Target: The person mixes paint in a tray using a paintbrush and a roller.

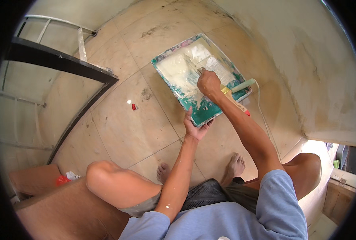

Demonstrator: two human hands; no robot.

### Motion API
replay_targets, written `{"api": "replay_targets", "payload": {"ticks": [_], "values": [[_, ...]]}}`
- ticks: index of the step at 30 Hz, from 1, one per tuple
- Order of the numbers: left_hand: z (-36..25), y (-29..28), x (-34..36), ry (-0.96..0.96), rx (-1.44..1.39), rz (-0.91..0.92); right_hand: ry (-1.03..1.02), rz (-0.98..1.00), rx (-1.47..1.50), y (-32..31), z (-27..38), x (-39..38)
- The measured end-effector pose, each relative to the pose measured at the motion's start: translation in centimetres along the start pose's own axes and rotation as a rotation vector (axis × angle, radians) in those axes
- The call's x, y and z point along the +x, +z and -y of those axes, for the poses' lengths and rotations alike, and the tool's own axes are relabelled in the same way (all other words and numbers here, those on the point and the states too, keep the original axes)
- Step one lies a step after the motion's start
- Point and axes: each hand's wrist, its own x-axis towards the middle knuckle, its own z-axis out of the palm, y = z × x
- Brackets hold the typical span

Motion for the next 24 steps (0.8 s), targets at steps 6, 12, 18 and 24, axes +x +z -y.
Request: {"api": "replay_targets", "payload": {"ticks": [6,12,18,24], "values": [[0.2,-0.5,0.4,-0.016,0.034,-0.021,-0.022,0.015,0.082,1.1,-1.5,-1.3],[0.4,-0.5,0.5,0.020,0.048,0.014,-0.167,-0.014,0.122,1.7,-2.1,-0.8],[0.1,-0.4,0.3,0.021,0.050,0.004,-0.106,0.043,0.113,2.7,-0.5,-0.6],[0.1,-0.8,0.4,0.013,0.016,0.048,-0.082,0.090,0.154,3.6,-0.3,-0.2]]}}
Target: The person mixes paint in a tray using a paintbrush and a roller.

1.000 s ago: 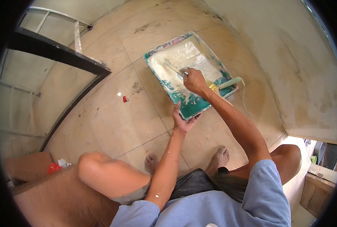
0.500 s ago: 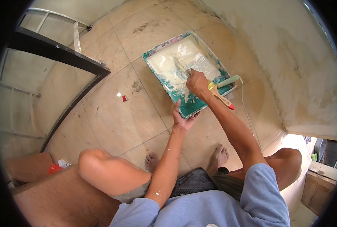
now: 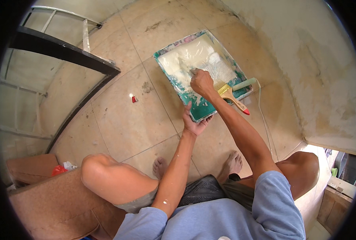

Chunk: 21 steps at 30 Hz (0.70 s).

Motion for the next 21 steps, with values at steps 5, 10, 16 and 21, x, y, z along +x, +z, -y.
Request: {"api": "replay_targets", "payload": {"ticks": [5,10,16,21], "values": [[0.1,0.2,0.1,-0.010,0.011,0.005,-0.028,-0.046,0.005,0.1,-0.6,0.2],[0.0,-0.1,0.1,0.013,0.026,0.003,-0.078,0.035,0.111,-0.1,0.4,0.0],[0.3,0.0,0.3,0.005,0.052,-0.026,-0.142,-0.088,0.061,1.1,-0.7,0.6],[0.1,-0.4,0.2,0.000,0.056,-0.016,-0.051,-0.047,0.041,1.1,-0.4,0.6]]}}
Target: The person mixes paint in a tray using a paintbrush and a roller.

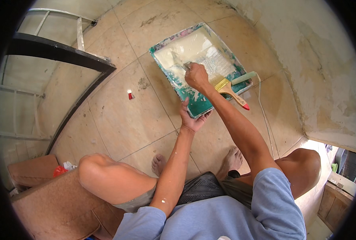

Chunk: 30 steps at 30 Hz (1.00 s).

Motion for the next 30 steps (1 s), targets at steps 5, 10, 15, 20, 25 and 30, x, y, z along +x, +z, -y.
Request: {"api": "replay_targets", "payload": {"ticks": [5,10,15,20,25,30], "values": [[0.0,0.0,0.1,0.003,-0.011,0.013,0.021,0.020,0.005,-0.9,0.7,-0.2],[0.1,0.2,0.0,0.002,-0.032,0.010,0.036,0.097,0.052,-1.3,1.2,-0.2],[0.0,0.3,-0.1,-0.007,-0.036,0.015,0.022,0.049,-0.023,-1.2,0.2,-0.2],[0.0,0.6,-0.2,0.002,-0.045,0.009,0.065,0.015,-0.031,-1.7,-0.7,-0.1],[0.1,0.4,-0.2,0.013,-0.018,-0.021,-0.007,0.064,-0.012,-2.9,-0.6,0.1],[0.2,0.4,-0.1,0.025,-0.009,-0.044,0.043,-0.010,-0.076,-3.7,-1.0,0.2]]}}
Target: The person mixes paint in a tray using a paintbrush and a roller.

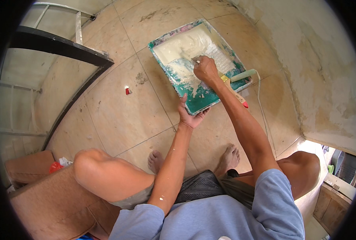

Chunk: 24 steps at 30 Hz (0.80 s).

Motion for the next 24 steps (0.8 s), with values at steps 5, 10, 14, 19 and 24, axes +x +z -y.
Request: {"api": "replay_targets", "payload": {"ticks": [5,10,14,19,24], "values": [[0.0,0.0,0.1,-0.024,-0.013,0.022,0.068,-0.073,-0.006,-0.7,-0.9,0.5],[0.0,0.4,-0.3,0.003,-0.006,0.011,0.020,0.051,0.000,-1.3,-1.0,0.7],[-0.1,0.2,-0.2,-0.013,-0.004,0.009,0.114,-0.089,-0.043,-2.5,-1.7,1.2],[0.0,0.5,-0.2,-0.001,0.003,0.013,0.075,0.025,-0.019,-3.0,-1.4,1.1],[-0.1,0.6,-0.4,-0.001,0.009,0.005,0.190,-0.095,-0.121,-4.0,-1.2,1.1]]}}
